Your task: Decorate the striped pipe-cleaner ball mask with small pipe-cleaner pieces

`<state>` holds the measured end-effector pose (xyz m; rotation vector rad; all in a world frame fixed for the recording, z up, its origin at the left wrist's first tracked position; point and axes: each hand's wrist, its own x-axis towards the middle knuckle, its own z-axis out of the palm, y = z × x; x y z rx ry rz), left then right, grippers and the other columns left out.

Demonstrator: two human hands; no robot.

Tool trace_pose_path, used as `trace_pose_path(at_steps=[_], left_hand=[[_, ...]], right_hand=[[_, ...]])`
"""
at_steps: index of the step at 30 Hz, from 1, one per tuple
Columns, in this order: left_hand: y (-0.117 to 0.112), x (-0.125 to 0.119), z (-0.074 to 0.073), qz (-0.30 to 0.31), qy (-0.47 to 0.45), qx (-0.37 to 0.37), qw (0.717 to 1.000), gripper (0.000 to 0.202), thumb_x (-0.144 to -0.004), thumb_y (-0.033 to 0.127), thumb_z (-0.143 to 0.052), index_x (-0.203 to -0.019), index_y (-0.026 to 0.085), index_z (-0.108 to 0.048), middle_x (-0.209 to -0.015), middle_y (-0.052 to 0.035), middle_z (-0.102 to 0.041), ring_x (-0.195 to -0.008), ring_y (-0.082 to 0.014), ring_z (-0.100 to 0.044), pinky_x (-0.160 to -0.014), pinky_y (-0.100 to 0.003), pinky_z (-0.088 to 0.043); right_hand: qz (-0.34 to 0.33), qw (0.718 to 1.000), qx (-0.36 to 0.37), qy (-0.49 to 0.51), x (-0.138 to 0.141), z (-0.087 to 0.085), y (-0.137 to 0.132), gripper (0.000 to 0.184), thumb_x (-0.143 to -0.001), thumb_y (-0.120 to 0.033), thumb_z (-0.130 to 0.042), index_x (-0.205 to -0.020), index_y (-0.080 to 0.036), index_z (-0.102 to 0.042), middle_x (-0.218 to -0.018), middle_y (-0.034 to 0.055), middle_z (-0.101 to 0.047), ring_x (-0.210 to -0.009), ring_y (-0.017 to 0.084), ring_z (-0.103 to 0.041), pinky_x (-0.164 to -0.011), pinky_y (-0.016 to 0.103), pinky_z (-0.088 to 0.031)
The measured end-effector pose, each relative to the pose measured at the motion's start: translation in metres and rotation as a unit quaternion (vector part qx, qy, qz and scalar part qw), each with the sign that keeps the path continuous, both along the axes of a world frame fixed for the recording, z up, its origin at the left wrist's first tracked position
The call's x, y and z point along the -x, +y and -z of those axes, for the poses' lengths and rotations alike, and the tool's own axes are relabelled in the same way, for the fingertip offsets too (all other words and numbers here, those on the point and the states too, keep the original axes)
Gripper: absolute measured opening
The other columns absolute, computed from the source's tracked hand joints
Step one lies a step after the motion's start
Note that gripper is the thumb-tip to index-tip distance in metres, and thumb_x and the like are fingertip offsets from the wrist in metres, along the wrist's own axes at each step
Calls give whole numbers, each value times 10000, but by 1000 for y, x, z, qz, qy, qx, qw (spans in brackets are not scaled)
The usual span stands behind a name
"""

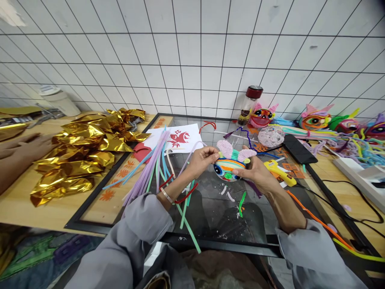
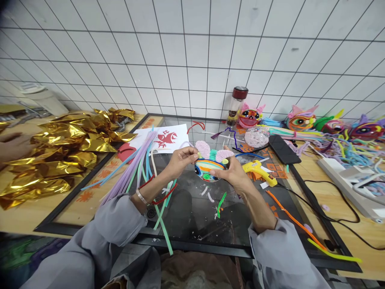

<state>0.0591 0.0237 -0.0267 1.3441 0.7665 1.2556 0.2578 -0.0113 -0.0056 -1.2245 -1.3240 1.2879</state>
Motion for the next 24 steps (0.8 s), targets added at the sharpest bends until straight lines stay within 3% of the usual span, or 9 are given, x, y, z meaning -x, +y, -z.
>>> trace_pose_path(at_steps=[3,6,9,12,14,19,24], left_hand=[[-1,-1,-1,2,1,1,1000,380,-652,454,-765,-763,120,-623,-660,18,-562,-568,-66,-455,-564,-214,-394],[-1,-1,-2,6,1,2,1000,378,-651,453,-763,-757,122,-614,-663,19,-558,-581,-68,-461,-576,-215,-398],[-1,-2,-1,13,2,-3,1000,367,-660,447,-755,-744,124,-602,-656,22,-547,-589,-72,-464,-586,-216,-398],[0,-2,2,13,12,-9,1000,346,-685,435,-739,-743,125,-597,-661,19,-546,-601,-77,-469,-597,-220,-393],[0,-2,3,11,20,-11,1000,328,-701,422,-729,-747,125,-600,-665,18,-545,-608,-79,-469,-605,-223,-389],[-2,-3,4,22,26,-16,999,297,-716,397,-716,-770,123,-612,-702,6,-561,-633,-84,-480,-638,-231,-394],[-4,-4,2,35,25,-13,999,295,-709,389,-721,-774,125,-607,-721,-1,-568,-657,-90,-493,-652,-230,-398]], right_hand=[[8,1000,-12,-14,-9,-2,3,1138,-488,-472,-855,-1450,-218,-302,-1444,162,-436,-1301,341,-455,-1067,541,-371],[96,980,-152,-86,-15,-14,2,1023,-618,-483,-781,-1466,-236,-265,-1450,162,-425,-1323,330,-429,-1061,551,-361],[151,885,-350,-267,-3,-30,-10,907,-746,-430,-681,-1492,-218,-211,-1408,152,-474,-1316,310,-429,-1108,555,-275],[143,779,-426,-437,23,-36,-24,803,-831,-392,-571,-1500,-197,-173,-1277,141,-589,-1263,319,-468,-1117,605,-165],[137,742,-434,-493,37,-31,-29,798,-858,-356,-511,-1511,-164,-95,-1284,153,-583,-1273,318,-449,-1118,610,-124],[130,724,-425,-527,43,-12,-25,793,-839,-327,-490,-1501,-132,-100,-1203,149,-612,-1208,315,-487,-1106,597,-136],[116,748,-394,-522,35,-11,-20,762,-843,-312,-470,-1494,-127,-119,-1138,137,-633,-1107,300,-544,-1100,587,-159]])
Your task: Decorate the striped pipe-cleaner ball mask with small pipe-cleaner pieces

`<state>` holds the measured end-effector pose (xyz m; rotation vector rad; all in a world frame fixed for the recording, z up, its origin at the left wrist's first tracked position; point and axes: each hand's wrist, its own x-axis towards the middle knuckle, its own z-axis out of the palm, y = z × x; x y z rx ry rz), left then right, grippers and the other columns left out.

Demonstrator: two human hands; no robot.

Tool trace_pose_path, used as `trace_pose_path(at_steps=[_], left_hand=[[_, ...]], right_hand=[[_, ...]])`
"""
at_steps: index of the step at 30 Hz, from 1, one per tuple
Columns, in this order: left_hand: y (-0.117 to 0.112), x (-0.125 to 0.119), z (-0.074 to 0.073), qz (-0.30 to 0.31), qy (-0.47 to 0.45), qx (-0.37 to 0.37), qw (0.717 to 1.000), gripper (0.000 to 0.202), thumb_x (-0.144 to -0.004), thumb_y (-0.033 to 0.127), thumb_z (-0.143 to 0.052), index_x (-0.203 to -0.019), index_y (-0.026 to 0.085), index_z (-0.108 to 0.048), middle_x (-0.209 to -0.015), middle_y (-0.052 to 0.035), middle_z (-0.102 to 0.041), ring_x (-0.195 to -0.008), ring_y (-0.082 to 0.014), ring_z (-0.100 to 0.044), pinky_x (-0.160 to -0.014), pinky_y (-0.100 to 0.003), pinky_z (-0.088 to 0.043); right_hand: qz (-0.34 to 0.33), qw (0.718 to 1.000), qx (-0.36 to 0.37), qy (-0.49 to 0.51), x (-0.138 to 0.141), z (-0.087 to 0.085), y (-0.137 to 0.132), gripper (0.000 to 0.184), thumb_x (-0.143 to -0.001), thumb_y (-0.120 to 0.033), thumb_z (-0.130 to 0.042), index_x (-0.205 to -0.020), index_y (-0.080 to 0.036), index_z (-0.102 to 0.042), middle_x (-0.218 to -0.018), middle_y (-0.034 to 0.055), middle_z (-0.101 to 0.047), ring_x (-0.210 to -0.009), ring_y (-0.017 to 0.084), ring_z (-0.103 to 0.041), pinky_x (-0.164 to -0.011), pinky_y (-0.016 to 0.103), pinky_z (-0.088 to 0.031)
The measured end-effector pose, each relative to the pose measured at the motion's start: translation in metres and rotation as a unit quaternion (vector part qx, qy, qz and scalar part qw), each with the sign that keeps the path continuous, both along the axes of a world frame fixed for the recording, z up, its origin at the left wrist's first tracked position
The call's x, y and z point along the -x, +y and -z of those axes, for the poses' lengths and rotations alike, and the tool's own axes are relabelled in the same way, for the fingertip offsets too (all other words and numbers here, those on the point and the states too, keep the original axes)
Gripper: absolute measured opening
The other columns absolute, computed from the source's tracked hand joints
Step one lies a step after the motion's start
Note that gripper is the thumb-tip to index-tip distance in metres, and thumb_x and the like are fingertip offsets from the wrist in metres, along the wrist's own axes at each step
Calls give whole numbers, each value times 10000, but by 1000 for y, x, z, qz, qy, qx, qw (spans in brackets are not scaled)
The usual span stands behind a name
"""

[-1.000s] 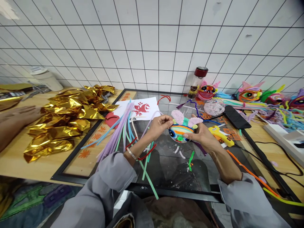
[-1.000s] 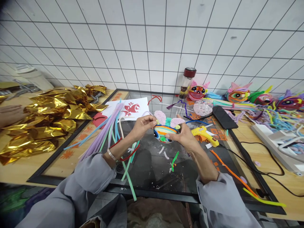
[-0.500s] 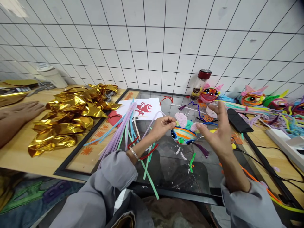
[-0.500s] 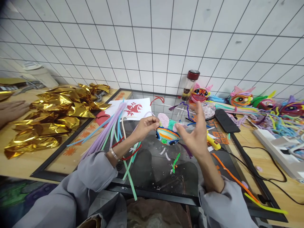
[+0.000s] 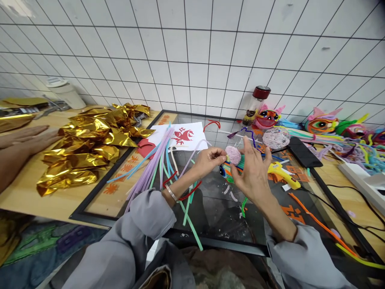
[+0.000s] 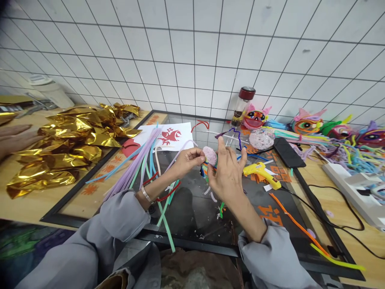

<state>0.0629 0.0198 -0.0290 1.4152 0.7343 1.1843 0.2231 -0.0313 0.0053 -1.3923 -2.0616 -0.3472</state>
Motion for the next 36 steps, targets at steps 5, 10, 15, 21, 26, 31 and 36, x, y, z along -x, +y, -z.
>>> trace_pose_path(at_steps=[5,10,15,21,26,31,36], left_hand=[[0,-3,-1,25,16,-4,1000,302,-721,407,-702,-766,127,-599,-701,6,-556,-644,-90,-485,-642,-233,-394],[0,-6,-6,21,50,-6,999,295,-713,398,-695,-744,125,-587,-684,9,-547,-626,-93,-474,-627,-239,-376],[0,-7,-6,28,84,-41,995,261,-753,377,-648,-735,132,-561,-678,15,-517,-626,-93,-443,-617,-236,-353],[-2,-9,-6,35,91,-40,994,339,-783,473,-602,-745,143,-533,-680,14,-495,-644,-105,-434,-614,-236,-343],[-4,-11,-8,33,52,-14,998,377,-762,514,-617,-715,157,-505,-640,35,-439,-623,-96,-405,-612,-230,-342],[0,-10,-5,37,36,-15,999,380,-741,500,-661,-715,143,-531,-649,31,-462,-628,-91,-420,-617,-227,-344],[2,-10,2,48,38,-14,998,367,-743,482,-669,-740,130,-566,-693,5,-525,-664,-106,-468,-643,-238,-366]], right_hand=[[-28,998,53,29,-11,-4,7,735,-850,-301,-456,-1497,-166,-134,-1086,103,-654,-1071,284,-571,-1084,585,-189],[-75,992,87,57,-26,-4,16,732,-854,-324,-478,-1499,-200,-155,-1127,99,-649,-1099,287,-579,-1081,611,-177],[-95,987,101,86,-33,-2,21,751,-852,-383,-514,-1498,-210,-173,-1091,88,-656,-1108,284,-585,-1090,616,-175],[-98,984,107,104,-33,-3,22,762,-845,-454,-536,-1489,-200,-218,-1095,108,-657,-1115,287,-579,-1109,599,-167],[-106,983,108,107,-33,-4,21,764,-835,-437,-560,-1484,-195,-236,-1096,99,-661,-1116,281,-578,-1113,602,-161],[-113,982,99,114,-34,0,23,773,-845,-459,-556,-1490,-199,-220,-1084,97,-663,-1104,277,-587,-1107,611,-157],[-115,982,99,113,-37,-1,22,764,-850,-461,-557,-1491,-219,-218,-1103,103,-664,-1109,284,-591,-1094,616,-183]])
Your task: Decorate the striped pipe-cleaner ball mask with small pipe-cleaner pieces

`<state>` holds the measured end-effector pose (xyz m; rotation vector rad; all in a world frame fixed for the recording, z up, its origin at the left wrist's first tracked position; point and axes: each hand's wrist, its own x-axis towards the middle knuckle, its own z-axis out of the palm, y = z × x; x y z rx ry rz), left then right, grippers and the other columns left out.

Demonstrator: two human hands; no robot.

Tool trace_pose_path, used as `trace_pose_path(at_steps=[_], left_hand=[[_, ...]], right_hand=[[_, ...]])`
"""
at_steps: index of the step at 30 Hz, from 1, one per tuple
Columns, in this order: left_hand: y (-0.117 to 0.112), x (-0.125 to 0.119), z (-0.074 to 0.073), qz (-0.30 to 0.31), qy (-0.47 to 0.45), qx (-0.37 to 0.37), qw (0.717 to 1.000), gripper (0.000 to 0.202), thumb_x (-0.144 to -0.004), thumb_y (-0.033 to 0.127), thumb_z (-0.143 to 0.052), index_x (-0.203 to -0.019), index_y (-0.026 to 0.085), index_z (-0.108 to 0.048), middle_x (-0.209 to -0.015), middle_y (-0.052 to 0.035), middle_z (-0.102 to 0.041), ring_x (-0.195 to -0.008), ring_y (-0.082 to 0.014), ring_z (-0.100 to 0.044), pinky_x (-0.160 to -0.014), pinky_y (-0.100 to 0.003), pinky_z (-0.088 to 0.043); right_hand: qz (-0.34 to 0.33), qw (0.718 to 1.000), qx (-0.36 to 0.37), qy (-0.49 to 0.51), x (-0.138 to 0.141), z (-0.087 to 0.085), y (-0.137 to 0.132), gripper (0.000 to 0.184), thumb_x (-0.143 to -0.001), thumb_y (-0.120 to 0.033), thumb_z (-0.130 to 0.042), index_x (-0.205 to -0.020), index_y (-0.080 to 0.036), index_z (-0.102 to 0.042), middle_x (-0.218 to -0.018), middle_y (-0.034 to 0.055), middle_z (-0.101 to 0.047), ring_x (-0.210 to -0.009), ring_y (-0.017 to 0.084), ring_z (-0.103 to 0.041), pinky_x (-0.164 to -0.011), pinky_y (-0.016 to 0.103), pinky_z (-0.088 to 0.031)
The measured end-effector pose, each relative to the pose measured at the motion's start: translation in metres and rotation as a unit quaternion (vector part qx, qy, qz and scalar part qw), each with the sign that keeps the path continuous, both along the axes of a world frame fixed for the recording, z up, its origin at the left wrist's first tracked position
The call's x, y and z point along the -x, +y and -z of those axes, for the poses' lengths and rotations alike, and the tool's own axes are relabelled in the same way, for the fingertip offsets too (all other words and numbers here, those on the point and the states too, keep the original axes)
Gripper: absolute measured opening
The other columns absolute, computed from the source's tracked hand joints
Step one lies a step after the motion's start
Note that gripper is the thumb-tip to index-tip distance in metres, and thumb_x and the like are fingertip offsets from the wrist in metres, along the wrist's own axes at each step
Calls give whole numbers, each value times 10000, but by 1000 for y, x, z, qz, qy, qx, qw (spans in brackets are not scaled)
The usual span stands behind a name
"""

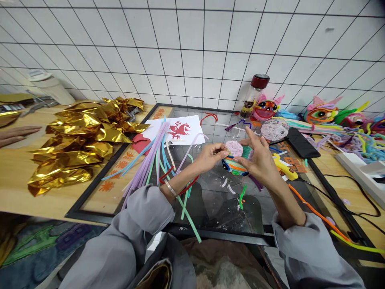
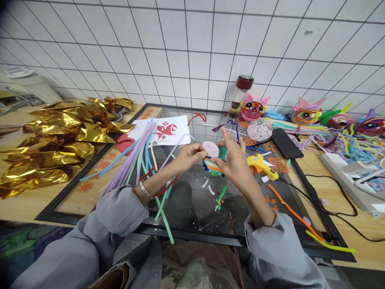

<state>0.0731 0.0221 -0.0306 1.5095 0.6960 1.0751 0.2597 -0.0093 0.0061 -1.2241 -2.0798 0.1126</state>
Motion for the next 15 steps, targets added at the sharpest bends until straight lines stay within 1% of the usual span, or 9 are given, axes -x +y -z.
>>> trace_pose_path(at_steps=[2,3,5,7,9,12,14,15], left_hand=[[-1,-1,3,-11,5,0,1000,358,-735,472,-676,-737,130,-571,-700,2,-534,-670,-108,-474,-648,-239,-374],[-1,-1,3,-18,12,0,1000,349,-732,463,-678,-743,129,-575,-703,3,-536,-668,-107,-473,-647,-239,-374],[-3,-1,4,-30,30,-3,999,326,-735,441,-672,-761,129,-583,-711,3,-538,-663,-105,-468,-638,-238,-371],[-5,-1,2,-40,51,-18,998,295,-750,416,-652,-766,130,-587,-714,4,-531,-653,-102,-457,-617,-234,-357],[-6,0,-1,-51,73,-37,995,260,-762,386,-636,-751,131,-588,-707,10,-519,-635,-95,-439,-593,-229,-337],[-8,1,-7,-67,100,-63,991,209,-759,337,-635,-732,132,-602,-696,16,-515,-611,-88,-424,-571,-227,-321],[-8,2,-9,-75,108,-77,988,178,-752,307,-641,-725,134,-615,-701,12,-526,-613,-90,-433,-572,-228,-329],[-8,2,-10,-78,111,-82,987,165,-750,296,-643,-722,135,-620,-705,8,-533,-617,-91,-438,-574,-228,-335]], right_hand=[[0,1000,0,1,-1,-2,-1,703,-851,-446,-560,-1463,-228,-290,-1108,98,-666,-1091,276,-603,-1094,610,-189],[-1,1000,1,0,-1,-2,-2,638,-851,-435,-561,-1424,-237,-361,-1111,92,-667,-1079,272,-608,-1097,606,-188],[-6,1000,5,-7,-1,-4,-3,455,-853,-409,-565,-1281,-257,-526,-1104,74,-672,-1067,266,-613,-1101,599,-180],[-11,1000,10,-18,0,-6,-4,300,-849,-380,-576,-1121,-261,-622,-1089,59,-677,-1062,264,-612,-1104,594,-173],[-13,1000,16,-23,0,-7,-4,246,-837,-361,-593,-1053,-255,-643,-1087,54,-677,-1066,263,-608,-1110,590,-160],[-13,999,27,-22,0,-8,-4,279,-809,-350,-617,-1064,-238,-627,-1126,67,-661,-1095,264,-592,-1120,587,-135],[-16,999,32,-13,0,-9,-4,271,-796,-340,-620,-1041,-225,-616,-1129,75,-658,-1094,263,-591,-1119,589,-140],[-18,999,34,-6,0,-10,-4,232,-795,-336,-614,-996,-222,-614,-1117,75,-662,-1080,260,-596,-1115,588,-152]])
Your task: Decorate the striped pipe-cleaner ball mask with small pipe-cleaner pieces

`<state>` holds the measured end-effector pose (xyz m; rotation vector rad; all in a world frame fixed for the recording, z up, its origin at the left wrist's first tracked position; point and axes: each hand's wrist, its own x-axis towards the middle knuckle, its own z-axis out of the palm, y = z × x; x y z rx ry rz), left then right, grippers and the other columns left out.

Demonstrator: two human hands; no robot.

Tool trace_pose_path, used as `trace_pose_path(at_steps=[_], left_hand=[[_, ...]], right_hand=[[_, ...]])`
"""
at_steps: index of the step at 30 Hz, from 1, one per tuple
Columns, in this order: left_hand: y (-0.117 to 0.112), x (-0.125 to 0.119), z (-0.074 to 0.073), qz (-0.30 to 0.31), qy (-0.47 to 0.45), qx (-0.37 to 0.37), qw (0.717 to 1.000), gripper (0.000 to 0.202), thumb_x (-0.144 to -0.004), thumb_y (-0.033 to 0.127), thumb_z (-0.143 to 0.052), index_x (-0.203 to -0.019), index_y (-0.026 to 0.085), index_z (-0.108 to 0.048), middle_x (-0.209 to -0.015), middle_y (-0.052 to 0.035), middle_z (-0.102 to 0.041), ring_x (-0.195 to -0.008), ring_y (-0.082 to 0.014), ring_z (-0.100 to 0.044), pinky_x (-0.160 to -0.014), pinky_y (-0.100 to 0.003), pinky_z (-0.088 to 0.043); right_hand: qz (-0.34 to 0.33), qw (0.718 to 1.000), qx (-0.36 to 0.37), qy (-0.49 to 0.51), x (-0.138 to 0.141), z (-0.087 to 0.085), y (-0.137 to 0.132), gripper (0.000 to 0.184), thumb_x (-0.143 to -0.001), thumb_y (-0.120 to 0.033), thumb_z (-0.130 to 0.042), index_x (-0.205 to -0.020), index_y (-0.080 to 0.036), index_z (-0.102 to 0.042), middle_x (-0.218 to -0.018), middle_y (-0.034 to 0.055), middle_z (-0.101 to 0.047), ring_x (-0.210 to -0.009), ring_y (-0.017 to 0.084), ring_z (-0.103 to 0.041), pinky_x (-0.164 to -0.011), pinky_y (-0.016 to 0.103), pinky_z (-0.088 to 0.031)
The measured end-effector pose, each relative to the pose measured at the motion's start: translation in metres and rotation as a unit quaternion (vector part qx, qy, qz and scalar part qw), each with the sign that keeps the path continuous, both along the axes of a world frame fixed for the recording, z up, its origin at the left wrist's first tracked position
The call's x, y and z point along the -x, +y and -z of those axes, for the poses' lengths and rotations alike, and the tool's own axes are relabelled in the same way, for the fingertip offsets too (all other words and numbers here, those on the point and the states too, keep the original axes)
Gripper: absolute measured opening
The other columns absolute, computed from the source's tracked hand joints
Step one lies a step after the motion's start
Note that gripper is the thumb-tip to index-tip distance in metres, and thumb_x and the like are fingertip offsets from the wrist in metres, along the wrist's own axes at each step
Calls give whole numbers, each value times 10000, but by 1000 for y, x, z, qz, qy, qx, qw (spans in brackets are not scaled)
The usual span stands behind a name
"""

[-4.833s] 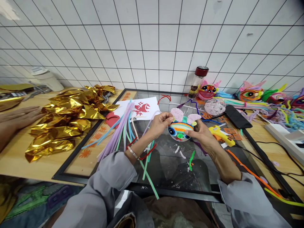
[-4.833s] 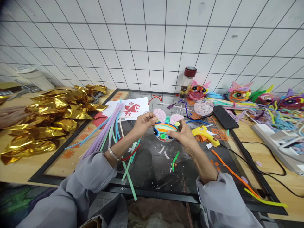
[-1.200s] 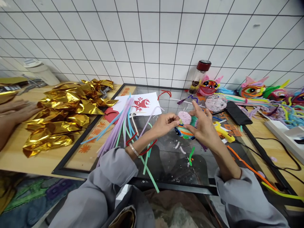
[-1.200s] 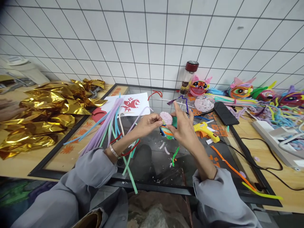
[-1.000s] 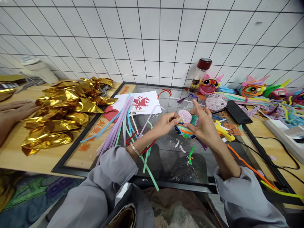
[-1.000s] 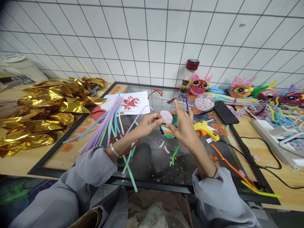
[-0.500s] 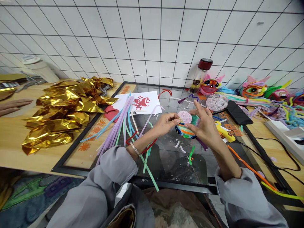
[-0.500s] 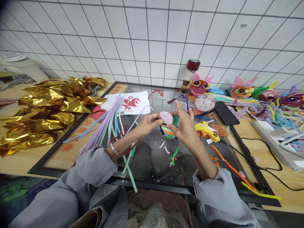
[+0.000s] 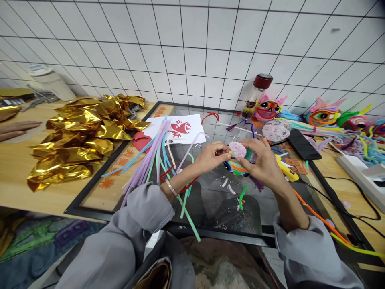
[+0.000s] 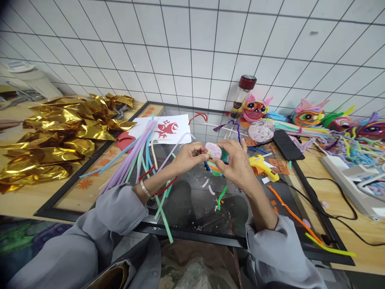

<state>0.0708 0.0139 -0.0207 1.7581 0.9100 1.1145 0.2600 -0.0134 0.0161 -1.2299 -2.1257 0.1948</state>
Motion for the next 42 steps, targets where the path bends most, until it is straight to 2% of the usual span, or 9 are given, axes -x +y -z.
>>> trace_pose_path(at_steps=[2,4,9,19,26,31,34,39,42], left_hand=[[1,0,0,-1,-1,-9,1000,157,-750,288,-644,-717,135,-630,-717,-1,-544,-627,-94,-446,-575,-226,-344],[2,1,0,4,-4,-13,1000,165,-748,298,-648,-716,136,-643,-730,-11,-550,-638,-98,-459,-576,-225,-351],[5,1,2,19,-25,-7,999,172,-712,309,-682,-694,140,-659,-724,-22,-573,-672,-119,-509,-619,-241,-385],[7,1,3,17,-38,14,999,135,-686,261,-707,-671,134,-664,-701,-5,-580,-664,-111,-515,-629,-238,-388],[5,2,-1,29,-38,32,998,199,-693,296,-703,-660,124,-609,-684,3,-545,-643,-99,-480,-615,-233,-379],[3,3,-2,62,-52,58,995,262,-711,361,-701,-769,119,-618,-698,2,-546,-643,-97,-482,-620,-229,-390],[3,3,-3,70,-62,59,994,250,-742,338,-674,-850,117,-633,-740,-6,-564,-677,-103,-500,-647,-229,-406],[6,3,-2,49,-58,21,997,176,-741,280,-663,-703,114,-620,-735,-5,-535,-699,-105,-496,-643,-221,-390],[7,3,-1,50,-55,5,997,168,-739,270,-668,-681,120,-622,-733,-1,-525,-699,-105,-498,-636,-218,-384]], right_hand=[[0,1000,0,14,0,-2,-1,131,-803,-333,-592,-871,-221,-599,-1081,72,-672,-1041,252,-607,-1111,584,-171],[2,1000,-2,20,1,-2,-2,116,-815,-332,-569,-779,-222,-569,-1058,69,-677,-1016,246,-611,-1112,582,-170],[2,1000,-3,22,4,0,-3,143,-821,-317,-562,-720,-224,-520,-1047,67,-680,-1023,242,-609,-1116,582,-153],[2,1000,-9,13,4,2,-2,115,-825,-288,-574,-744,-220,-526,-1064,57,-675,-1034,237,-608,-1117,571,-160],[9,1000,-21,13,5,2,-3,117,-815,-265,-573,-720,-221,-521,-1034,54,-679,-1015,244,-615,-1111,569,-183],[6,1000,-24,14,5,3,-2,120,-819,-262,-576,-721,-219,-521,-1026,52,-676,-1008,244,-614,-1108,564,-193],[3,1000,-23,18,5,3,-2,111,-817,-260,-577,-725,-220,-528,-1022,50,-676,-1003,248,-614,-1109,568,-183],[0,1000,-22,22,5,3,-2,128,-824,-288,-584,-725,-225,-533,-1021,50,-679,-1006,253,-612,-1109,570,-181],[-1,1000,-21,18,4,4,-2,134,-831,-300,-583,-730,-227,-536,-1025,54,-679,-1007,255,-612,-1108,578,-181]])
